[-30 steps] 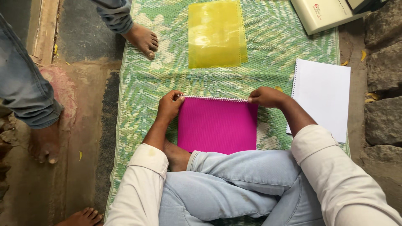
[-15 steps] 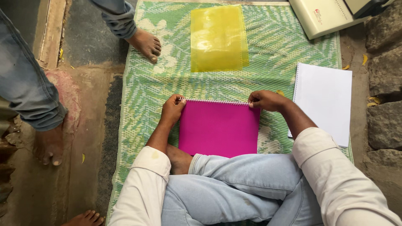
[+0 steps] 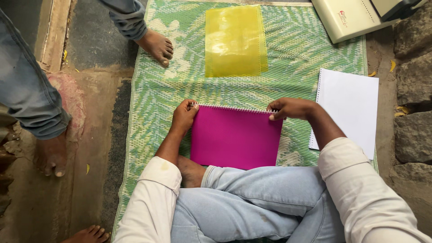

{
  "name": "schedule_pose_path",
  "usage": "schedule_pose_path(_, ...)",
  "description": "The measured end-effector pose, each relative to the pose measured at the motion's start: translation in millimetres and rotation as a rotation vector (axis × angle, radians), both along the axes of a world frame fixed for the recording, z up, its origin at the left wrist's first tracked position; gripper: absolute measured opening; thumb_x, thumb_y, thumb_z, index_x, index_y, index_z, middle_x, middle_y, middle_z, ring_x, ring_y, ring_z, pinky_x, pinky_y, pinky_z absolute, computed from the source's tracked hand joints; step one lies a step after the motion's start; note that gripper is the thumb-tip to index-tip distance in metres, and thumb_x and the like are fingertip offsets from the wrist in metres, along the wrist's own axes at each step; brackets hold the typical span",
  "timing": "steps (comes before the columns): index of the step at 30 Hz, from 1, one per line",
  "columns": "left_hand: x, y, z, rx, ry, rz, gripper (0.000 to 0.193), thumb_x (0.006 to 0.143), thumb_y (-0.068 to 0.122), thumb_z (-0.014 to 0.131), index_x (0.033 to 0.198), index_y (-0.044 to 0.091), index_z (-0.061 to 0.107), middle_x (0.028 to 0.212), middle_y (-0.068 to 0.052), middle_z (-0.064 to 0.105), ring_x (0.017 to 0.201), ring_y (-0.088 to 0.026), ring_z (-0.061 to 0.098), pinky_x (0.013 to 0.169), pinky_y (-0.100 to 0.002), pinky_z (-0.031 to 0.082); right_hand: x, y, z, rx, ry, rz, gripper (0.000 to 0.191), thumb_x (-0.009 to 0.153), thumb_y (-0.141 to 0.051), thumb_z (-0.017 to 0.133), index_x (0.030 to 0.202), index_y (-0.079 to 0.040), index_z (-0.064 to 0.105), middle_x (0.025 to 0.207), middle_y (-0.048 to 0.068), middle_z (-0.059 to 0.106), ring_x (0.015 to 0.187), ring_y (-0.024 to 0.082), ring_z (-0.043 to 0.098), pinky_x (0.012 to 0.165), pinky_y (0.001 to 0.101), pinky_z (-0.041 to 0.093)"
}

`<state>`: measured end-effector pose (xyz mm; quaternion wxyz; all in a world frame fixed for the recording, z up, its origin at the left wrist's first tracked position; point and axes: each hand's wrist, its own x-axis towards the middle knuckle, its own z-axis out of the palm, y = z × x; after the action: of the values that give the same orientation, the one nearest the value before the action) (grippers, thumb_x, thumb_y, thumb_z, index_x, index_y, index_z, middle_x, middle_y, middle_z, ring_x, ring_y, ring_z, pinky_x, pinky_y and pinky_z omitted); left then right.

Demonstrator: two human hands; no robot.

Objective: The person assembles a notebook by hand on a mat, first inserting a pink cover and paper into a spiral binding, then swapping for yellow covers and aligning multiple sheets of paper before tucking them into the spiral.

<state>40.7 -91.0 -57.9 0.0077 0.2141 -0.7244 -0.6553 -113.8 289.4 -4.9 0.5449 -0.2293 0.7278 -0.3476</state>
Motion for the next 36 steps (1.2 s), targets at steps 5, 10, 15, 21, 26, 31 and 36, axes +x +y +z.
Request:
schedule_pose_path(5, 0.3, 0.7, -2.2, -0.1, 0.056, -0.027, 0.016, 0.098, 0.015, 0.067, 0.111, 0.006, 0.068, 0.08, 0.001, 0.069, 0.069, -0.006, 0.061, 0.063, -0.025, 0.05, 7.7, -15.2, -3.7, 0.171, 0.321, 0.081, 0.035, 0.095, -0.032, 0.075, 0.102, 0.0, 0.062, 0.086, 0.008, 0.059, 0.082, 0.018, 0.053, 0.074, 0.0405, 0.046)
schedule_pose_path(10, 1.4, 2.2, 1.8, -0.126, -0.005, -0.019, 0.017, 0.097, 0.015, 0.066, 0.112, 0.007, 0.067, 0.08, -0.002, 0.072, 0.069, -0.009, 0.065, 0.062, -0.027, 0.052, 17.1, -31.7, -4.9, 0.105, 0.472, -0.038, 0.031, 0.097, -0.041, 0.065, 0.103, -0.011, 0.069, 0.091, 0.007, 0.07, 0.083, 0.021, 0.065, 0.078, 0.041, 0.05)
schedule_pose_path(15, 1.5, 3.8, 4.5, -0.111, -0.03, -0.015, 0.016, 0.098, 0.015, 0.066, 0.111, 0.007, 0.066, 0.079, -0.002, 0.073, 0.068, -0.009, 0.065, 0.061, -0.027, 0.051, 28.0, -45.0, -5.9, 0.134, 0.699, -0.008, 0.036, 0.085, -0.032, 0.08, 0.095, -0.002, 0.064, 0.09, 0.013, 0.067, 0.081, 0.028, 0.063, 0.075, 0.0438, 0.052)
schedule_pose_path(21, -0.1, 5.3, 10.4, 0.004, -0.09, -0.008, 0.018, 0.097, 0.017, 0.065, 0.112, 0.007, 0.065, 0.079, -0.001, 0.072, 0.065, -0.007, 0.063, 0.058, -0.025, 0.05, 26.5, -48.1, -3.9, 0.154, 0.558, -0.061, 0.031, 0.095, -0.037, 0.072, 0.098, -0.006, 0.068, 0.091, 0.012, 0.068, 0.083, 0.027, 0.066, 0.076, 0.042, 0.052)
schedule_pose_path(26, -0.4, 7.2, 19.5, 0.115, -0.18, 0.03, 0.026, 0.098, 0.027, 0.072, 0.109, 0.004, 0.067, 0.078, 0.0, 0.067, 0.062, -0.007, 0.057, 0.055, -0.025, 0.046, 28.5, -48.0, -5.9, 0.046, 0.705, -0.054, 0.031, 0.091, -0.037, 0.075, 0.094, -0.006, 0.07, 0.092, 0.011, 0.069, 0.084, 0.026, 0.066, 0.077, 0.0429, 0.052)
schedule_pose_path(31, 1.1, 6.5, 18.2, 0.057, -0.058, -0.047, 0.026, 0.096, 0.024, 0.074, 0.111, 0.002, 0.071, 0.08, 0.001, 0.069, 0.066, -0.005, 0.059, 0.058, -0.023, 0.048, 27.8, -47.5, -7.3, 0.095, 0.615, -0.118, 0.04, 0.084, -0.037, 0.078, 0.1, -0.003, 0.066, 0.095, 0.013, 0.072, 0.086, 0.028, 0.069, 0.076, 0.0445, 0.055)
schedule_pose_path(36, 0.9, 5.0, 18.4, 0.162, 0.004, -0.078, 0.036, 0.092, 0.019, 0.071, 0.125, 0.005, 0.066, 0.08, 0.0, 0.068, 0.067, -0.007, 0.06, 0.057, -0.024, 0.048, 24.1, -38.9, -6.5, 0.155, 0.623, 0.012, 0.039, 0.089, -0.037, 0.075, 0.117, -0.011, 0.069, 0.104, 0.012, 0.074, 0.094, 0.028, 0.071, 0.082, 0.0431, 0.054)
